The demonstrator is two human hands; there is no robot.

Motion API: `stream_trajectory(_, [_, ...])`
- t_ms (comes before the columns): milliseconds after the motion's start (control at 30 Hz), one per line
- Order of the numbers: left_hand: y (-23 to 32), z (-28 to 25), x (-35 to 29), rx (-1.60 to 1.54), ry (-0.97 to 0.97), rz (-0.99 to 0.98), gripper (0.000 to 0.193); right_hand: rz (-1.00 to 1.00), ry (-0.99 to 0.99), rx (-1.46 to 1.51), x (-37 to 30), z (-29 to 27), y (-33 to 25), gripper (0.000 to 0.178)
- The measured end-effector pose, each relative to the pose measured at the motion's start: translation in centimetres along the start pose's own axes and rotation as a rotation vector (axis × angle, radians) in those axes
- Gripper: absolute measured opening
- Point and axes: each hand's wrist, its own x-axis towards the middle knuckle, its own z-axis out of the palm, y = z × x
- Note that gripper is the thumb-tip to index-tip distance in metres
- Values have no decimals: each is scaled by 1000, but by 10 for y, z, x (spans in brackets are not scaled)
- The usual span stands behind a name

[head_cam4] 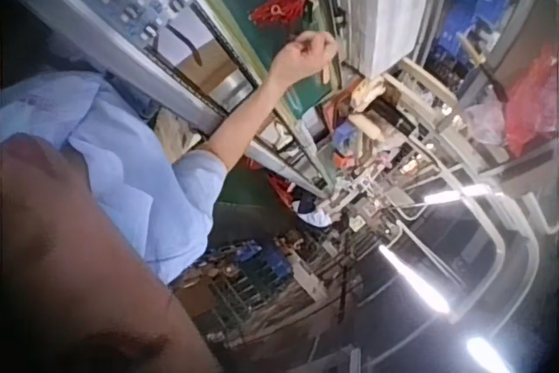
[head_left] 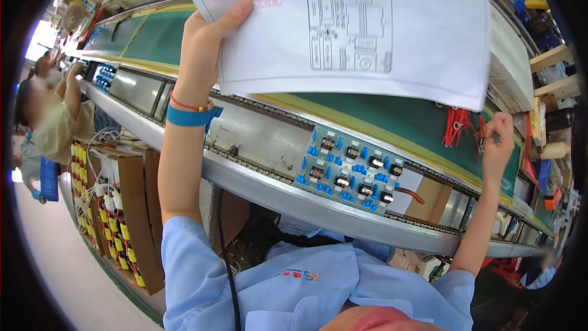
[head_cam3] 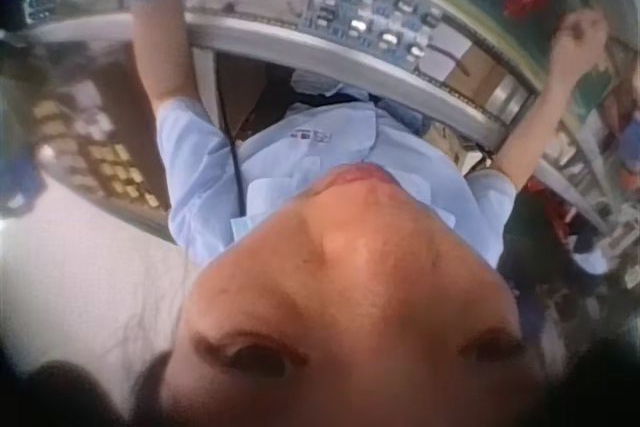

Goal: Checking instruction sheets and then connecting wires to components on a moving assembly line.

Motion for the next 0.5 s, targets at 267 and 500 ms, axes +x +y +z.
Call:
stream_trajectory(267, [-11,1,-9,49,-44,-145,33,64,-30,51,-6,32,22,19])
stream_trajectory(500, [-13,0,-11,83,-39,-164,32,157,12,128,-9,35,21,17])
